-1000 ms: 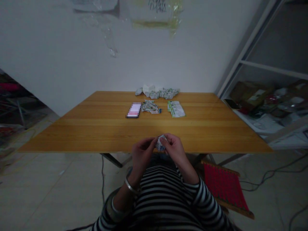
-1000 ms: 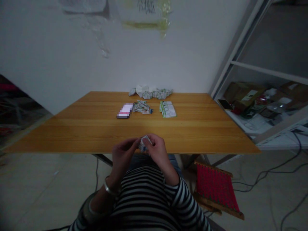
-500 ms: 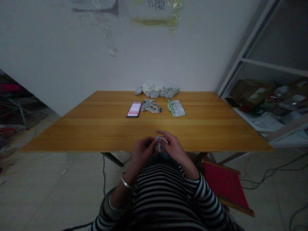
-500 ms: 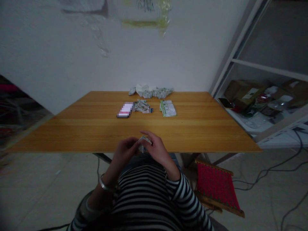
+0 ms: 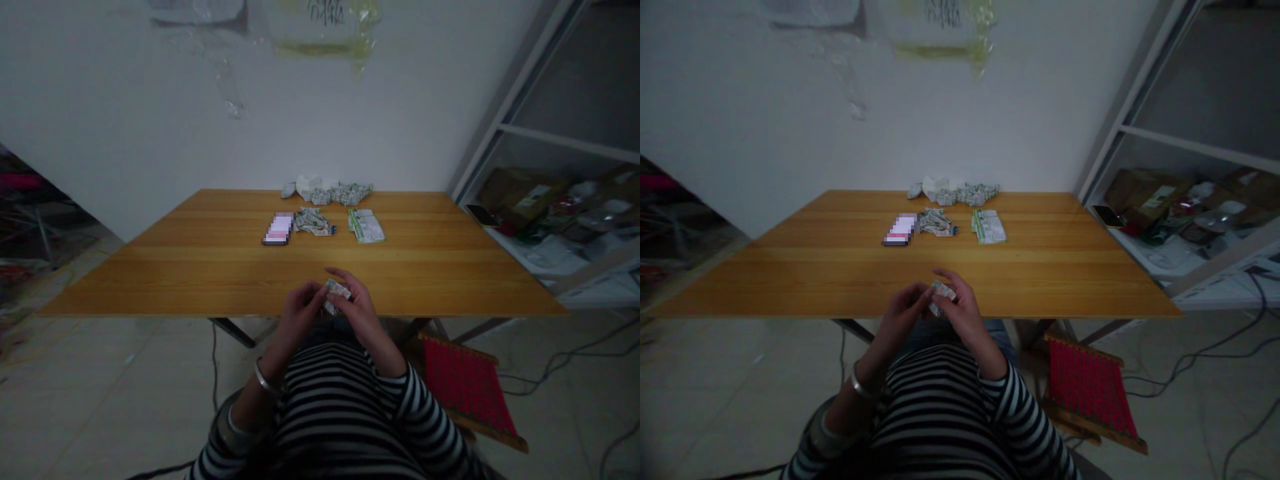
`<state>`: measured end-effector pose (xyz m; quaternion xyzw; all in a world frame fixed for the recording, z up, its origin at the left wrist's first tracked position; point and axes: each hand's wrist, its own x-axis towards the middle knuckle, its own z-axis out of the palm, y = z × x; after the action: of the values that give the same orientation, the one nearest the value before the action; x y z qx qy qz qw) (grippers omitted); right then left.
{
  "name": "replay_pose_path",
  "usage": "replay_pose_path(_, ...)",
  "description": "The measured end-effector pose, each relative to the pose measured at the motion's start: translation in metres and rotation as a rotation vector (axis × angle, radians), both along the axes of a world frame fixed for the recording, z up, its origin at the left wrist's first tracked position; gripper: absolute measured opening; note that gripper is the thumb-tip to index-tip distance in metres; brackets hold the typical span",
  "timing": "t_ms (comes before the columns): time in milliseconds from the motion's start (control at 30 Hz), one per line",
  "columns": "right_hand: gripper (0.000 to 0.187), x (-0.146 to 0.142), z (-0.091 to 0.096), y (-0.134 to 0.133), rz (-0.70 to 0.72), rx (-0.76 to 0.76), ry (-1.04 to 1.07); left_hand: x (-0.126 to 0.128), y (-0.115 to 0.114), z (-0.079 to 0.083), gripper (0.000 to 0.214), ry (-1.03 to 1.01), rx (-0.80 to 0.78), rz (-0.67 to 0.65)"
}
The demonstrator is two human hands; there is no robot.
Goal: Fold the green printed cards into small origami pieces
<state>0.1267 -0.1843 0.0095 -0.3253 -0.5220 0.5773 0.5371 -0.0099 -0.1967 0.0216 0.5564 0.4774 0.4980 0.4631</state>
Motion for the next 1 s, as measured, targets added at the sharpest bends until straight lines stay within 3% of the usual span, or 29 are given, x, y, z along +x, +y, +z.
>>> replay_pose_path(100, 0.052, -0.002, 0.000, 0.000, -0.147, 0.148, -0.261, 0.001, 0.001, -0.005, 0.030, 0.143, 0.093, 0.102)
replay_pose_path(167, 0.058, -0.001, 0.001, -0.001, -0.214, 0.270, -0.541, 0.001, 0.000, -0.006, 0.034, 0.226, 0.109, 0.072)
replay_pose_path(233, 0.062, 0.001, 0.005, -0.002, -0.231, 0.365, -0.787, 0.001, -0.002, -0.005, 0.037, 0.264, 0.104, 0.002)
replay_pose_path(300, 0.067, 0.002, 0.009, -0.004, -0.171, 0.432, -0.899, 0.001, -0.002, -0.005, 0.033, 0.252, 0.111, 0.000)
replay_pose_path(467, 0.082, 0.006, 0.015, -0.011, 0.079, 0.517, -0.722, -0.004, 0.005, -0.010, 0.023, 0.140, 0.098, 0.061)
replay_pose_path(667, 0.061, 0.026, 0.020, -0.008, -0.111, 0.580, -0.560, -0.007, 0.005, -0.007, 0.031, 0.008, -0.027, 0.068)
replay_pose_path(733, 0.061, 0.037, 0.018, -0.004, -0.073, 0.552, -0.616, -0.010, 0.003, -0.004, 0.037, -0.052, -0.114, 0.005)
replay_pose_path(867, 0.025, 0.043, 0.005, 0.001, 0.105, 0.285, -0.512, -0.013, 0.000, 0.000, 0.044, -0.110, -0.231, -0.144)
replay_pose_path(1000, 0.024, 0.028, -0.008, -0.001, 0.062, 0.025, -0.228, -0.010, 0.001, 0.001, 0.048, -0.133, -0.172, -0.055)
